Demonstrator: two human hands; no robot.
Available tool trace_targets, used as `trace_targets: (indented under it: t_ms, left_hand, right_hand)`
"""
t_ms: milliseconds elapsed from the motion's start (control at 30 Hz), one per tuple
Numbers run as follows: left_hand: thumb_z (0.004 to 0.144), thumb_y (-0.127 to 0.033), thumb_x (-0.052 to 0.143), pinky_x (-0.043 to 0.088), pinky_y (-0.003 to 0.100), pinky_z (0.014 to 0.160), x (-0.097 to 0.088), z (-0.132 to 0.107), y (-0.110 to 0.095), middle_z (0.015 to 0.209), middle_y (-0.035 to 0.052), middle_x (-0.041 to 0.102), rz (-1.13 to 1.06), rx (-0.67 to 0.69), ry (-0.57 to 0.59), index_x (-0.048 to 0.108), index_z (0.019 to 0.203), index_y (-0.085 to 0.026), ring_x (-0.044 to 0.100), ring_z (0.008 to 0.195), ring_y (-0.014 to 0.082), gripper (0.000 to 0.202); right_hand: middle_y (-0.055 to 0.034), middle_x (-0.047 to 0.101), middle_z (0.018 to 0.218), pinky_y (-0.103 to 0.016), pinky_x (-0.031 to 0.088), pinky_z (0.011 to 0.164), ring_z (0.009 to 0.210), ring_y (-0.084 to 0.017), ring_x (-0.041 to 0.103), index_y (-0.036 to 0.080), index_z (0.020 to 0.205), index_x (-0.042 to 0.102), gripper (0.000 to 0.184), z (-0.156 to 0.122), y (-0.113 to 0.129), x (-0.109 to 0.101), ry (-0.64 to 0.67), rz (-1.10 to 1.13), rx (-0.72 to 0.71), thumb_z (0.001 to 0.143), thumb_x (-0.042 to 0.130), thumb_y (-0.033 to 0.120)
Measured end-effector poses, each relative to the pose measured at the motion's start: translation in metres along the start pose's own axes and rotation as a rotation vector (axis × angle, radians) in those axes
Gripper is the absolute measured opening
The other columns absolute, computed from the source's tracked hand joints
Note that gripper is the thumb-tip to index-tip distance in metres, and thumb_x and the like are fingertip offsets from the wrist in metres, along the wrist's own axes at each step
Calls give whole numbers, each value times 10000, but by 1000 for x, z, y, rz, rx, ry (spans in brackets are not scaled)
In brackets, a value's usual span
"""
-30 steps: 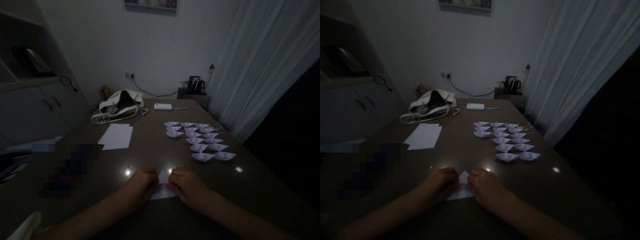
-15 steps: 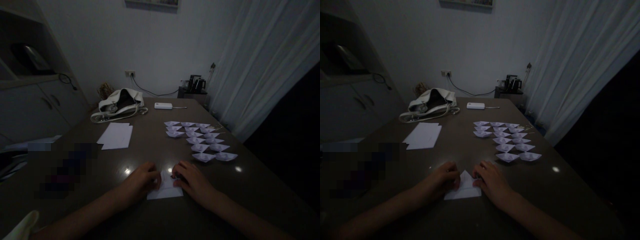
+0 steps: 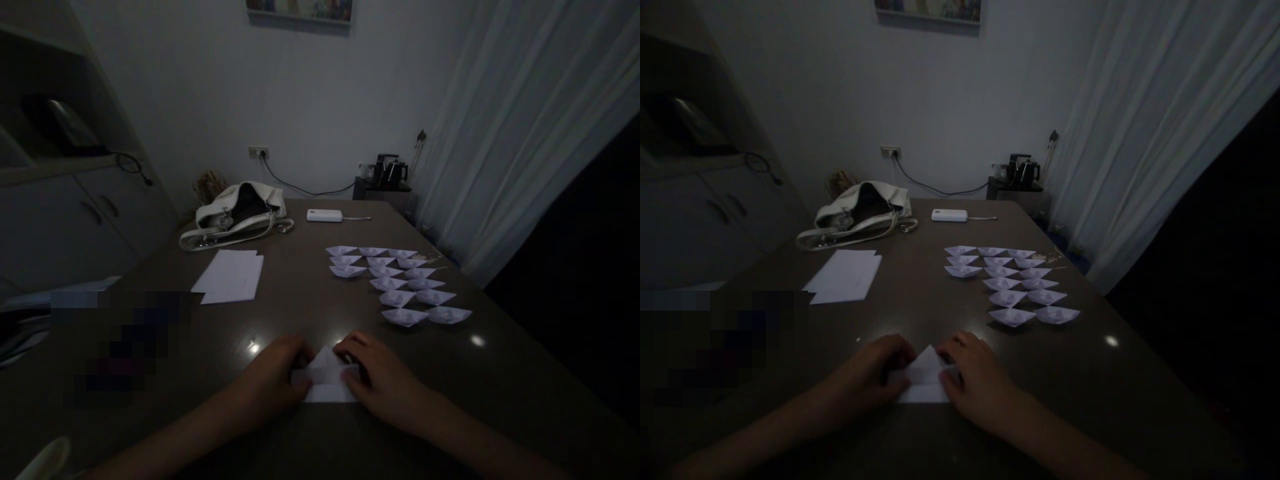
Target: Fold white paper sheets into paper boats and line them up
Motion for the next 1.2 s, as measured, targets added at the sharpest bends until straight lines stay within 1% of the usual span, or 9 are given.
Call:
trace_targets:
  t_ms: [167, 300, 367, 467, 700, 867, 1033, 1133, 1200]
  left_hand:
    - [717, -152, 572, 416, 249, 622, 1, 2, -4, 830, 19, 601, -64, 21, 1, 552, 871, -169, 556, 740, 167, 156]
    - [739, -54, 520, 407, 213, 589, -1, -3, -21, 796, -3, 607, -100, 128, 49, 519, 960, -175, 570, 702, 137, 252]
    - [756, -9, 500, 427, 224, 650, -2, -9, -36, 879, 18, 616, 1, 238, 67, 545, 985, -184, 588, 773, 147, 291]
    - [830, -21, 479, 433, 249, 668, 5, -19, -46, 906, 55, 613, 222, 317, 86, 607, 880, -164, 591, 789, 171, 198]
    - [838, -24, 501, 438, 235, 646, 32, -43, -49, 887, 41, 639, 313, 409, 84, 622, 884, -181, 593, 750, 167, 203]
    - [869, -81, 505, 429, 237, 633, 33, -38, -38, 877, 50, 647, 284, 251, 100, 653, 874, -165, 618, 733, 170, 170]
    - [902, -144, 471, 392, 221, 596, 27, -23, -23, 804, 47, 650, 95, 40, 118, 650, 795, -144, 616, 696, 156, 208]
    - [857, -137, 506, 380, 224, 598, 21, -16, -19, 767, 27, 639, 13, -13, 95, 618, 793, -150, 603, 699, 158, 130]
    - [820, -124, 536, 387, 232, 620, 15, -14, -17, 825, 29, 621, 6, -27, 64, 600, 801, -155, 589, 728, 161, 73]
  right_hand:
    - [-20, 631, 824, -250, 439, 659, 752, -161, 580, 163, 899, 615, 210, 4, -6, 4, 10, 62, 62, 722, 729, 165]
    - [-29, 636, 800, -235, 439, 642, 733, -150, 591, 157, 816, 619, 38, 0, 14, 6, 14, -78, -173, 848, 602, 144]
    - [-58, 649, 827, -249, 451, 656, 748, -161, 593, 147, 823, 628, 154, -8, 30, 4, -42, -209, -339, 903, 501, 115]
    - [-83, 667, 815, -274, 464, 648, 729, -180, 591, 127, 822, 636, 223, -25, 46, 9, -76, -363, -510, 922, 442, 82]
    - [-63, 670, 835, -273, 458, 658, 730, -177, 587, 139, 839, 622, 145, -53, 48, 30, -18, -359, -574, 894, 504, 75]
    - [-31, 664, 806, -236, 432, 629, 712, -149, 596, 166, 836, 643, 155, -38, 24, 26, 26, -156, -316, 902, 515, 107]
    - [-8, 646, 745, -216, 403, 618, 691, -132, 607, 161, 734, 652, 129, -21, 5, 20, 86, 96, -18, 855, 608, 148]
    - [-10, 652, 836, -241, 410, 687, 786, -155, 605, 182, 847, 642, 68, -20, -4, 18, 56, 160, 92, 817, 626, 123]
    - [-8, 638, 911, -252, 409, 729, 854, -162, 588, 197, 938, 602, 204, -21, -7, 16, 30, 194, 118, 775, 629, 77]
Point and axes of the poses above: each hand's wrist, its own z-axis towards the middle knuckle, its own x-axis out of the palm, y = z × x, the point moved 10 cm from there along z, towards the middle knuckle
